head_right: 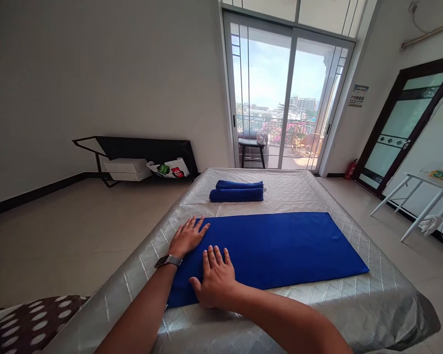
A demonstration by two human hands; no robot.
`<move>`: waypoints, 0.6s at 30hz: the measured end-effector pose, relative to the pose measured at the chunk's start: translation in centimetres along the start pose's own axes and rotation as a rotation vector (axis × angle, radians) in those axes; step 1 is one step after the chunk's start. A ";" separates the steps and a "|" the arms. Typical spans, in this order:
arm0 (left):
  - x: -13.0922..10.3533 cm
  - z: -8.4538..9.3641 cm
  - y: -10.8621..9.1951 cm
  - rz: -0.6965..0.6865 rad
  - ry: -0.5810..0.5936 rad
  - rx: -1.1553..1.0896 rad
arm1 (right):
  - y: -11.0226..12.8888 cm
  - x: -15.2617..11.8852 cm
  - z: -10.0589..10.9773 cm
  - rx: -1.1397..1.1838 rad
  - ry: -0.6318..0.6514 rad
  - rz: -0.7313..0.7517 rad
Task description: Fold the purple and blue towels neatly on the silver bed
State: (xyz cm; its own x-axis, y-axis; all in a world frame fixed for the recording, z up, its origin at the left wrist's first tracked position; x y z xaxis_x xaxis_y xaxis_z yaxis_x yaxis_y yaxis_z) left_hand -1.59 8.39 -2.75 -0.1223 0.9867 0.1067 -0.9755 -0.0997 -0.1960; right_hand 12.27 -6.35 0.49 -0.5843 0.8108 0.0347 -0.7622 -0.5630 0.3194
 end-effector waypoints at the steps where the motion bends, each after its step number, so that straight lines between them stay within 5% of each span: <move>1: 0.0 -0.1 0.1 -0.002 0.000 0.004 | -0.9 -0.4 0.0 0.006 0.011 -0.020; 7: 0.2 -0.8 0.7 -0.044 -0.029 -0.018 | -12.5 -6.3 2.4 -0.121 0.059 -0.283; 14: -0.1 1.1 -0.3 -0.089 -0.081 -0.065 | -30.9 -20.4 9.1 -0.349 0.026 -0.833; 18: -1.1 2.3 -0.2 -0.117 -0.043 -0.075 | -36.3 -25.0 10.5 -0.390 -0.029 -0.930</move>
State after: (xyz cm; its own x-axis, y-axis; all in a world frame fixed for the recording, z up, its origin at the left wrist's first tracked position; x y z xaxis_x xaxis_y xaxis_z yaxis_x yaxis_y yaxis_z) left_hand -1.67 7.01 -0.59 -0.0183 0.9844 0.1748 -0.9675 0.0267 -0.2516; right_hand 57.46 -4.54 -1.99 0.2917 0.9554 -0.0454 -0.9529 0.2861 -0.1007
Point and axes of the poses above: each hand's wrist, its own x-axis towards the middle knuckle, its own z-axis out of the back of the hand, y = z × x, the point moved 10 cm from there along x, towards the middle knuckle, and after that the axes turned 8 degrees about -x, right-handed, at the moved point
